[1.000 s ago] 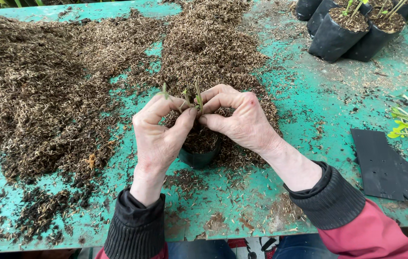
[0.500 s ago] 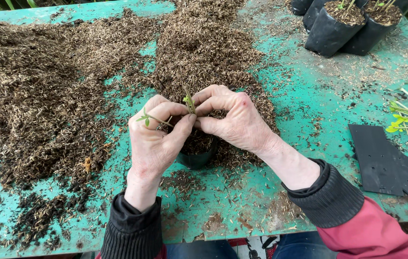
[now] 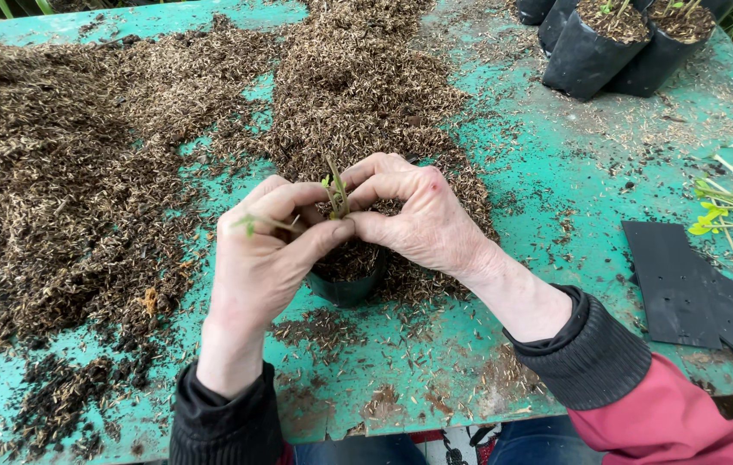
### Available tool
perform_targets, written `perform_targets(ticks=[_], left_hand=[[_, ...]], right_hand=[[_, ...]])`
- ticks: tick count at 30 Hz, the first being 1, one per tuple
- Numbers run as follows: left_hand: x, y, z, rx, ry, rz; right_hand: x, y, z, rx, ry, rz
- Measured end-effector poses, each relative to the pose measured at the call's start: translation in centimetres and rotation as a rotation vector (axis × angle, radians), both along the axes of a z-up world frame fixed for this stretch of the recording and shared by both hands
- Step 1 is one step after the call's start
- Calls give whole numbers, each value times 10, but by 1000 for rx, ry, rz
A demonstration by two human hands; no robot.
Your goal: The person fills a small black plastic nursery pot with a soil mixture by hand and inserts several plant cuttings into the soil.
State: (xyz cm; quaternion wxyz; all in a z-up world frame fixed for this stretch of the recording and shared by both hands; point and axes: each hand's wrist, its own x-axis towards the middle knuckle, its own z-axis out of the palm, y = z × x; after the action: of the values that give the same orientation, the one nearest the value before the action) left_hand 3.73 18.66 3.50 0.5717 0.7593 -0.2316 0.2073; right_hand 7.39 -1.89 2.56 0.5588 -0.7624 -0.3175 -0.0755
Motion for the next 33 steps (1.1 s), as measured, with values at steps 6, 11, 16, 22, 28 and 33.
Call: perform_targets(ticks=[6,11,16,22,28,33], left_hand=[[-1,18,-6,-216,264,-179],[0,17,-7,-318,313,-179],[3,6,-5,-114,79,-6],[3,-11,3,-62,12,5],[9,-9,-1,-42,42,15],[11,-7,3,-22,56,-10]], right_hand=[[2,-1,-1,-16,-17,-20],[-1,0,2,-19,-18,-7],[-1,0,2,-22,-25,-7],[0,-1,3,-9,-29,3],[-1,-1,2,-19,-25,8],[-2,0,5,-29,-54,14]])
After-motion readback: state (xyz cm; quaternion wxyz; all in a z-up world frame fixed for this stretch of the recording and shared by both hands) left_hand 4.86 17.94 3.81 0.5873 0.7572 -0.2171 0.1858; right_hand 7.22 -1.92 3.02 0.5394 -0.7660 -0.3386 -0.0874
